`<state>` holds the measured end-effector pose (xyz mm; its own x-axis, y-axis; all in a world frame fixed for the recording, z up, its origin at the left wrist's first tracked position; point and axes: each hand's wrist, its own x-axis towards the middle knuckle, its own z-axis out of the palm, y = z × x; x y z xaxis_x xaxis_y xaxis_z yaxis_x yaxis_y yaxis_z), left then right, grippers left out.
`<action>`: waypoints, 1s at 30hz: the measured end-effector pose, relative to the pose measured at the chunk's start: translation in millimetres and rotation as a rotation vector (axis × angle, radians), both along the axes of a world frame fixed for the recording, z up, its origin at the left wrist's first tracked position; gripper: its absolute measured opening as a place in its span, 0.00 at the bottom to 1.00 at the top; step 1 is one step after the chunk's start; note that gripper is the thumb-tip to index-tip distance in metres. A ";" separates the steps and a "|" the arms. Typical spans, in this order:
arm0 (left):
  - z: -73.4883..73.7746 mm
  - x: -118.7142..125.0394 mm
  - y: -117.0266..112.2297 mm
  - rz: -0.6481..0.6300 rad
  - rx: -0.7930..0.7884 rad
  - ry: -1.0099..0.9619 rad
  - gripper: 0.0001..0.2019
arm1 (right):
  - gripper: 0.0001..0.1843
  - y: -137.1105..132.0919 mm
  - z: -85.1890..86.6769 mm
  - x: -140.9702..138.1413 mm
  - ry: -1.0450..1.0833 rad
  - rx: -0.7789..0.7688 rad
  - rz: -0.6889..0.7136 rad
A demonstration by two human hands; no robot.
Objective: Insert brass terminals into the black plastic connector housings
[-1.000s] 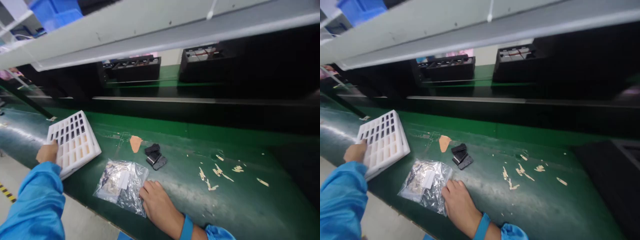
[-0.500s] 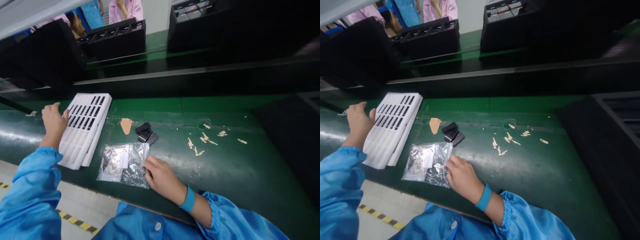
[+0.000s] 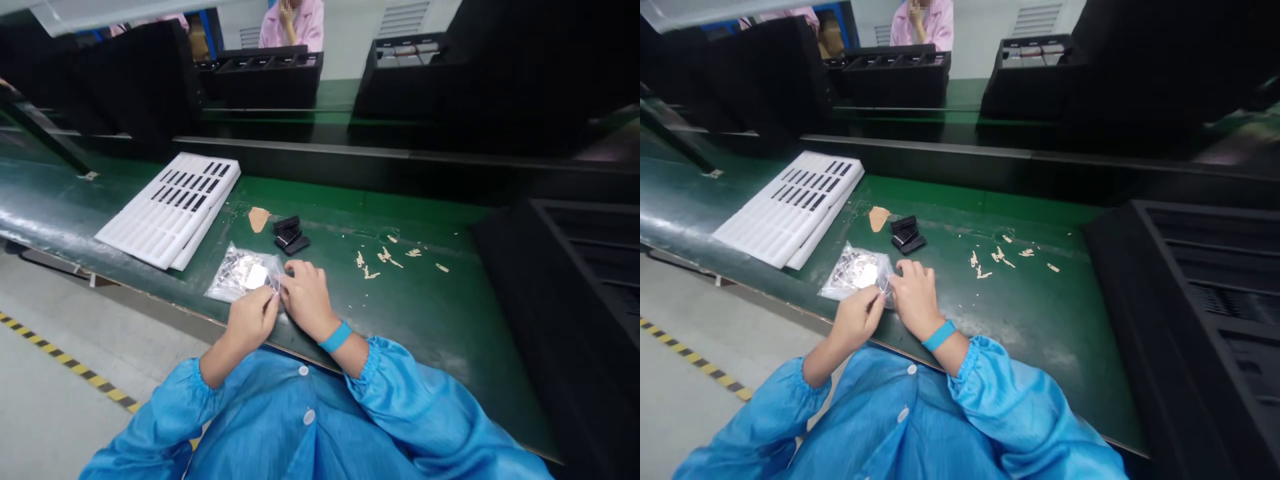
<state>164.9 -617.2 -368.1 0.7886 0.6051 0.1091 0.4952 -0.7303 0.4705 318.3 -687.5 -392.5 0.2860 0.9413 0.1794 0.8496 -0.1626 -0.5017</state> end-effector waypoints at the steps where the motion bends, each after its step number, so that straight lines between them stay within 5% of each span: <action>1: 1.9 0.0 -1.6 -0.060 0.007 0.025 0.17 | 0.11 1.0 1.0 0.0 -0.027 -0.014 0.006; 4: 8.4 -4.1 16.4 -0.090 0.069 0.047 0.17 | 0.11 5.9 0.2 0.9 -0.009 -0.058 -0.017; 7: 9.6 -11.3 61.2 0.129 0.158 -0.033 0.18 | 0.13 11.3 -3.2 1.0 -0.009 -0.057 -0.038; 11: -1.2 -12.7 100.4 0.098 -0.115 -0.029 0.34 | 0.14 19.9 -6.2 -6.9 0.010 -0.057 -0.018; 17: -11.2 -18.8 88.9 0.179 -0.311 -0.135 0.30 | 0.06 27.6 -12.5 -0.9 0.378 0.080 -0.099; 23: -5.6 -39.5 85.6 0.280 -0.418 -0.270 0.21 | 0.09 18.9 -0.4 34.3 0.566 0.198 -0.008; 27: 3.4 -37.4 91.8 0.128 -0.639 -0.299 0.26 | 0.14 23.3 15.3 28.3 0.653 0.247 0.106; 30: 8.9 -33.5 99.0 0.018 -0.823 -0.278 0.41 | 0.11 23.3 41.5 21.2 0.637 0.326 0.167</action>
